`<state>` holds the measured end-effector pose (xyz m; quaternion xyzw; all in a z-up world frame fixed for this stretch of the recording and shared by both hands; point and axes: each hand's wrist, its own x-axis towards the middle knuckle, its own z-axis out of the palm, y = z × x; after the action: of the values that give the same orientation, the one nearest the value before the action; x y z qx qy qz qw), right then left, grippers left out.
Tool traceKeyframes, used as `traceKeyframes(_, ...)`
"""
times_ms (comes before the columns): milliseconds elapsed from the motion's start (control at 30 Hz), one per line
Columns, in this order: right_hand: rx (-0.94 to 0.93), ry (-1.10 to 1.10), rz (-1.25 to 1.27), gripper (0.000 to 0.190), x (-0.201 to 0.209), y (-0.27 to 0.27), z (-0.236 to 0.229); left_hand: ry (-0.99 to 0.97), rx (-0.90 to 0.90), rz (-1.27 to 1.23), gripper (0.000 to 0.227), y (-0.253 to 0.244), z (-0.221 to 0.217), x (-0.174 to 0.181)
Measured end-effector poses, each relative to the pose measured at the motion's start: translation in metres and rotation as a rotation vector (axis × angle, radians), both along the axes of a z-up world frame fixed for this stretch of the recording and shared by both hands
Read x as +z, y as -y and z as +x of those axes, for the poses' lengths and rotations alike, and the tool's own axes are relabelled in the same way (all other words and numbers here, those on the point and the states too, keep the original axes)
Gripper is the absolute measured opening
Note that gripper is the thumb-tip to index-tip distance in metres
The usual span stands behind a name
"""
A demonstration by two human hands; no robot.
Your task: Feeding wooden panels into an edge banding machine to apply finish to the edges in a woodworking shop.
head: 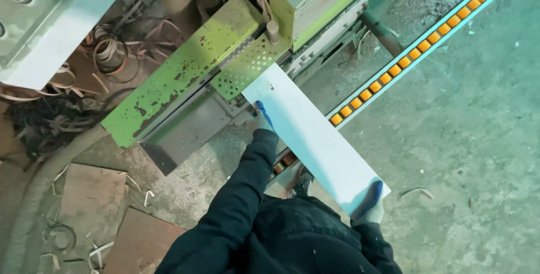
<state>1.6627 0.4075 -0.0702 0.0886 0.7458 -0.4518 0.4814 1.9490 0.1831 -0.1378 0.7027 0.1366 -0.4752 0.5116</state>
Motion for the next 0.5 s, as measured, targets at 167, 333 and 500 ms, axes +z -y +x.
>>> traceKeyframes(167,0.016,-0.053,0.038,0.124,-0.002,0.028,-0.027,0.012,-0.041,-0.048,0.051,0.025,-0.027,0.004)
traceKeyframes(333,-0.003,-0.026,-0.056,0.118,-0.018,0.055,-0.063,-0.011,-0.034,-0.021,0.045,0.059,-0.057,0.01)
traceKeyframes(500,-0.134,0.063,-0.209,0.086,-0.041,0.088,-0.106,-0.022,-0.037,-0.172,0.035,0.087,-0.1,0.034)
